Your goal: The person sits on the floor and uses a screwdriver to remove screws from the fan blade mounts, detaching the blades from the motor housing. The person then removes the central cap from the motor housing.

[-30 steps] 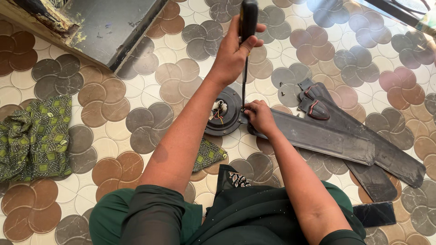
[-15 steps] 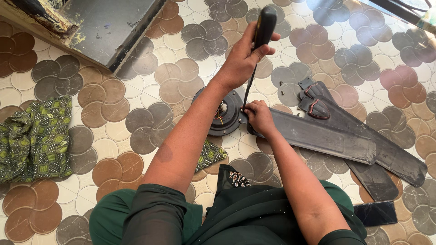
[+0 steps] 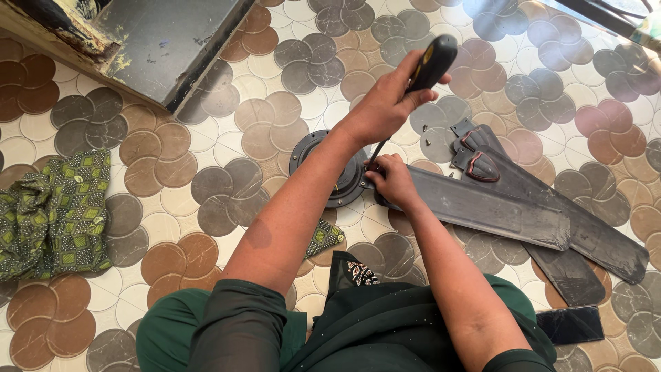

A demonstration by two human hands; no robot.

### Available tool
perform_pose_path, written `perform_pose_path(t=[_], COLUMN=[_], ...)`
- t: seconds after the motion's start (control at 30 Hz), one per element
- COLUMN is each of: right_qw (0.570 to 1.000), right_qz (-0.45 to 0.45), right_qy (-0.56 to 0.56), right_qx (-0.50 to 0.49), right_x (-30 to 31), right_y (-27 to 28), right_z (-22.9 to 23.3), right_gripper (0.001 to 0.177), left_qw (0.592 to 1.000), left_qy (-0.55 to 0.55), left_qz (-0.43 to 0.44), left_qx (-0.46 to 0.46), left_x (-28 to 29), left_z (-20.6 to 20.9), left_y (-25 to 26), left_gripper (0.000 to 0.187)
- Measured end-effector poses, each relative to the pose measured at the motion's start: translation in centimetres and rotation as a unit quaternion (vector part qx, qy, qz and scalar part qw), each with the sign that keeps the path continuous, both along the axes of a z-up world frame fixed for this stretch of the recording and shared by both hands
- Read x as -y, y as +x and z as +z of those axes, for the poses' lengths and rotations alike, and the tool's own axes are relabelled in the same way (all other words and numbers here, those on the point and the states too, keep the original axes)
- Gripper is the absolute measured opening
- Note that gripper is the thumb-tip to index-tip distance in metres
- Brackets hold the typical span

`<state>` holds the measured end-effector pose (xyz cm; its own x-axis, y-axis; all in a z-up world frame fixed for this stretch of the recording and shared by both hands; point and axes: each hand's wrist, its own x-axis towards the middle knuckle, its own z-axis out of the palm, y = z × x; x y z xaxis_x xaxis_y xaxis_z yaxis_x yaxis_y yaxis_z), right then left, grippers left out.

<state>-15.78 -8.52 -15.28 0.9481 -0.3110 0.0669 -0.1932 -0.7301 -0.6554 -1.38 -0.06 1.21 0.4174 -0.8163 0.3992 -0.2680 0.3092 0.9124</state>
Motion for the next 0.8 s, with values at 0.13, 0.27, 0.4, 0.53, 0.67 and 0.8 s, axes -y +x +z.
perform_pose_path(t=[0.13, 0.27, 0.4, 0.53, 0.67, 0.8], right_qw=[0.997, 0.984, 0.982, 0.985, 0.990, 0.992], right_qz=[-0.023, -0.042, -0.050, -0.052, -0.082, -0.087], right_qy=[-0.066, -0.167, -0.180, -0.166, -0.112, -0.082], right_qx=[0.038, 0.038, 0.041, 0.015, 0.036, 0.035], right_x=[-0.8, -1.8, -1.7, -1.5, -1.8, -1.5], right_y=[0.1, 0.4, 1.0, 1.0, 0.8, 1.1], right_z=[-0.1, -1.4, -2.1, -2.2, -1.8, -1.6], right_gripper=[0.014, 0.018, 0.018, 0.017, 0.014, 0.016], left_qw=[0.999, 0.999, 0.996, 0.987, 0.987, 0.973], left_qy=[0.014, -0.003, -0.064, -0.114, -0.028, -0.047], left_qz=[-0.036, -0.047, -0.035, -0.091, -0.131, -0.226], left_qx=[-0.018, 0.001, 0.057, 0.068, 0.086, 0.016], left_x=[-1.1, -2.6, -2.8, -0.8, -0.6, -1.9], left_z=[0.9, 2.2, 4.6, 6.5, 6.8, 6.0], left_y=[-1.1, -1.8, -1.9, -2.1, -2.9, -3.2], left_gripper=[0.042, 0.048, 0.045, 0.029, 0.034, 0.024])
